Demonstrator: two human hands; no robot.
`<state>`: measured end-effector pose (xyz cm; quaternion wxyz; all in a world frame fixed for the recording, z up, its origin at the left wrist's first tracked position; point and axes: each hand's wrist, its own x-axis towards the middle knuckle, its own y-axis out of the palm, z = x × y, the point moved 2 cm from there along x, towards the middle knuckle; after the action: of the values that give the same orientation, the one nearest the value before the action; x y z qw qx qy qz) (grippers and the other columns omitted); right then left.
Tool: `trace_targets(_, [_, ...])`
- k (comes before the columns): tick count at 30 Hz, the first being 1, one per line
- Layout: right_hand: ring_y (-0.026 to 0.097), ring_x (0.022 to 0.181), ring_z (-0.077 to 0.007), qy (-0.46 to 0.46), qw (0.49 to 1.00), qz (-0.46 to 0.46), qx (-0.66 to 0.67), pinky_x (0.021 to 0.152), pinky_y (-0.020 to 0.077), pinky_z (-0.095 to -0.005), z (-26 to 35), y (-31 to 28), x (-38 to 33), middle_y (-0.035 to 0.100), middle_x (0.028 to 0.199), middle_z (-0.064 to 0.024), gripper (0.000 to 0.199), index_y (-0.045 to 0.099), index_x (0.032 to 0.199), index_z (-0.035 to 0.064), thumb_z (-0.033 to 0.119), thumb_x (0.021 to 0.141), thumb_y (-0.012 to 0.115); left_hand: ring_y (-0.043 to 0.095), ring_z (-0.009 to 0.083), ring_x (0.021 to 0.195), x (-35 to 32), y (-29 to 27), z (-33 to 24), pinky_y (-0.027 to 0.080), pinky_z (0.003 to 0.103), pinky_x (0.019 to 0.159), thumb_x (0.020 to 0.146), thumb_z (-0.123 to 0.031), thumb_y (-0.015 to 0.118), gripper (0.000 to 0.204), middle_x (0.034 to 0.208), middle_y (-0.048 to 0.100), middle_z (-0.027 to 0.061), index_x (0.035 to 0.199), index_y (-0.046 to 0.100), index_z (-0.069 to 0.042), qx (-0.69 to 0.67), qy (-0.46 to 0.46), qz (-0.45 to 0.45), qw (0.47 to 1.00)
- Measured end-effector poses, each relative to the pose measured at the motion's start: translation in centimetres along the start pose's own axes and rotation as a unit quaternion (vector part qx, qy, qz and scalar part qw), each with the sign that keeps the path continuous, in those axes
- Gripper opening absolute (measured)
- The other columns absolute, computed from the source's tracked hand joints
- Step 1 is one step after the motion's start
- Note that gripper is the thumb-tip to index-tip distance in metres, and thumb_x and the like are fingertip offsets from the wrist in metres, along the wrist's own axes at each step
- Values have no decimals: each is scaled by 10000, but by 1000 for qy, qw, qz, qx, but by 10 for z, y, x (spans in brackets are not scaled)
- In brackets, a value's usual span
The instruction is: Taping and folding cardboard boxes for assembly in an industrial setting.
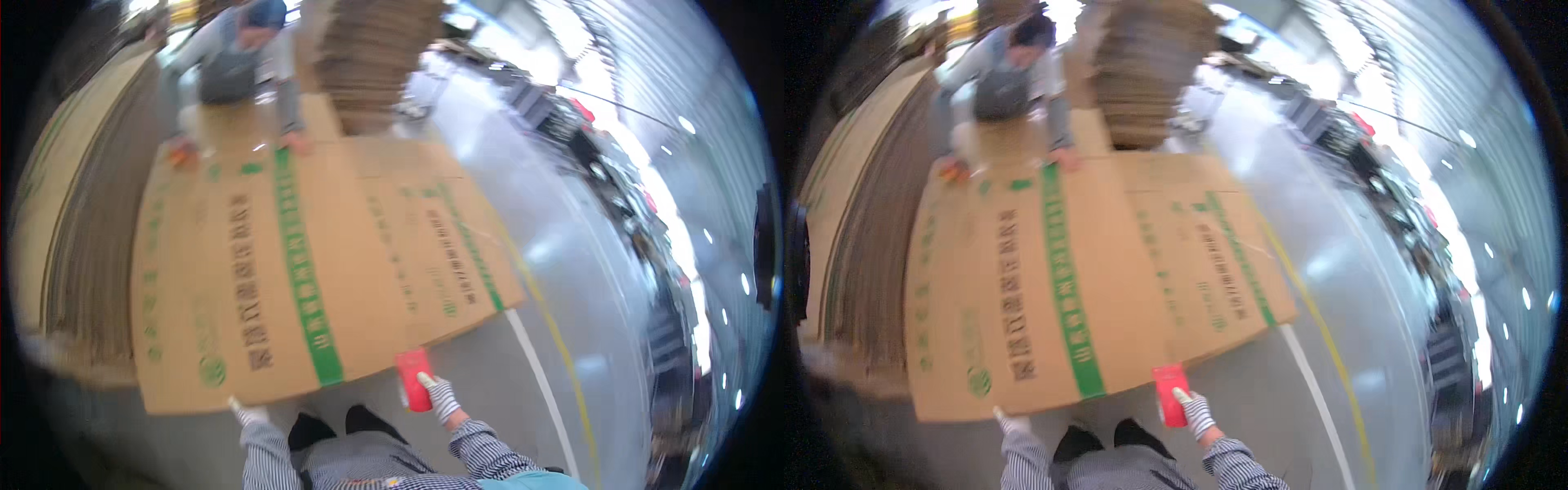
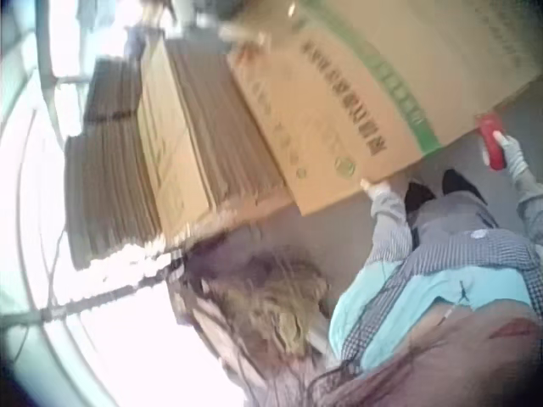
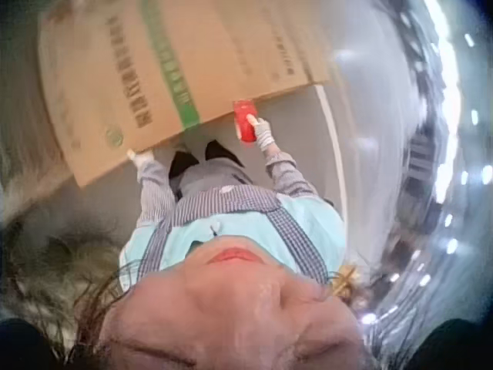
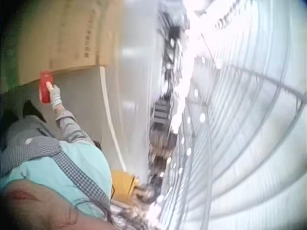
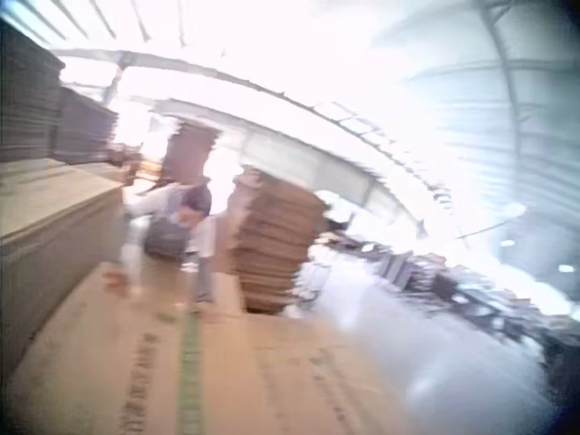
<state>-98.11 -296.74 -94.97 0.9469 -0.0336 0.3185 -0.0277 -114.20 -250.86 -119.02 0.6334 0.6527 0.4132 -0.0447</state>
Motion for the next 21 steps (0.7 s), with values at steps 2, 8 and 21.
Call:
trace_targets(2, [645, 899, -181, 15, 998, -37, 46, 832, 521, -338, -3, -31, -21, 682, 1025, -103, 549, 602, 1191, -46, 366, 855, 735, 355, 329, 1365, -31, 33, 16, 265, 540, 1138, 920, -656, 394, 757, 1499, 389, 91, 1461, 380, -127, -16, 27, -119, 992])
trace_targets(8, [658, 930, -199, -13, 977, -62, 202, 860, 521, -333, -13, -94, -76, 676, 1086, -95, 552, 601, 1215, -6, 362, 834, 756, 478, 294, 1268, -28, 46, -32, 414, 498, 1054, 911, -429, 623, 616, 1382, 512, 127, 1383, 466, -65, 114, 2, -79, 990])
trace_targets(21, [657, 886, -212, -298, 893, -323, 102, 820, 535, -355, -16, -311, -155, 679, 1033, -115, 475, 571, 1164, -6, 164, 781, 794, 559, 220, 1000, -385, 117, 68, 442, 306, 926, 962, -413, 556, 567, 1158, 615, 152, 1290, 563, 49, 521, 142, 10, 841])
